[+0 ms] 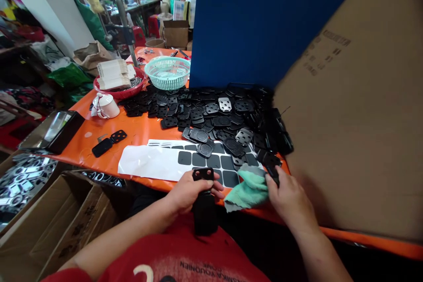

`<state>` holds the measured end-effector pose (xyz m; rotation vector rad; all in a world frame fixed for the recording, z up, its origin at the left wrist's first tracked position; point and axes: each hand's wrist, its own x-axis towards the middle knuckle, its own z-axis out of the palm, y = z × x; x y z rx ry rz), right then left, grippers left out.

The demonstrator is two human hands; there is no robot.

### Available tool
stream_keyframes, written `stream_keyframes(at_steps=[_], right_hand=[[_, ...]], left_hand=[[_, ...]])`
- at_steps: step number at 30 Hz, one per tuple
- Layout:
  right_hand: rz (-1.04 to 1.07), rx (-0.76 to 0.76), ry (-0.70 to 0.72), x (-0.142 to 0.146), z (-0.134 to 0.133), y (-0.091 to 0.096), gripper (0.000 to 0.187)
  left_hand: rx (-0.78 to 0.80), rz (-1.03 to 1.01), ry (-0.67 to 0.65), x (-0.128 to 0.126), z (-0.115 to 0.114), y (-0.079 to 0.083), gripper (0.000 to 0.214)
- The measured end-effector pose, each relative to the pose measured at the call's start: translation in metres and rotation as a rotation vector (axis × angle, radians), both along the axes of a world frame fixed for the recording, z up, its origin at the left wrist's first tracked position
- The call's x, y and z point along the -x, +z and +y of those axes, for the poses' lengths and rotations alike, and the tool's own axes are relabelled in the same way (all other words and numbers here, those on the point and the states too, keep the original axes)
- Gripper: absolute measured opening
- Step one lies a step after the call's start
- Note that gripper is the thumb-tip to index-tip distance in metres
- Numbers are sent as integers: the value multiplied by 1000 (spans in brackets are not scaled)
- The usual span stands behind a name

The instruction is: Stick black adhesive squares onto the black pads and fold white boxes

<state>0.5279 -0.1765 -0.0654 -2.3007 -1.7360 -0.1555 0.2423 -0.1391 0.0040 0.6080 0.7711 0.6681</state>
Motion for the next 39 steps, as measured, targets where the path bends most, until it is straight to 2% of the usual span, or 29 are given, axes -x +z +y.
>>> stream_keyframes(at_steps=[3, 5, 7, 9, 12, 14, 16, 20, 23, 25, 27, 29, 31, 33, 36, 39], right_hand=[[-62, -42, -75, -14, 1, -7, 57], [-50, -162, -29, -12, 1, -4, 55], [77, -262, 131, 0, -1, 7, 49], [272, -279, 364, 20, -5, 23, 42], [508, -191, 684, 61, -17, 42, 47], [670, -84, 765, 90, -26, 47, 59], [889, 25, 653, 115, -32, 45, 58], [1430, 236, 290, 142, -34, 34, 53], [1669, 362, 212, 147, -32, 30, 47], [1696, 376, 266, 148, -32, 28, 37], [1626, 323, 361, 147, -32, 27, 29], [1523, 272, 439, 147, -32, 25, 26], [1453, 235, 460, 146, -32, 23, 24], [1442, 203, 404, 147, -30, 23, 26], [1476, 192, 317, 150, -25, 22, 30], [1479, 204, 329, 155, -20, 19, 39]], left_hand=[[254, -230, -46, 4, 5, -6, 37], [348, -322, -52, 8, 9, -9, 51], [398, -369, -47, 10, 13, -9, 68], [436, -394, -44, 11, 15, -9, 80], [446, -399, 15, 11, 17, -7, 80], [414, -380, 97, 9, 18, -6, 75], [380, -364, 175, 8, 19, -3, 71], [328, -300, 269, 5, 18, 2, 65], [325, -197, 336, 2, 16, 1, 58], [353, -138, 378, 1, 16, -1, 56], [400, -114, 387, 0, 18, -1, 56], [450, -123, 369, 2, 20, 0, 58], [462, -154, 320, 5, 20, 1, 61], [370, -188, 267, 7, 15, 1, 55], [137, -192, 237, 6, 3, -4, 45], [-38, -93, 226, 8, -1, -10, 43]])
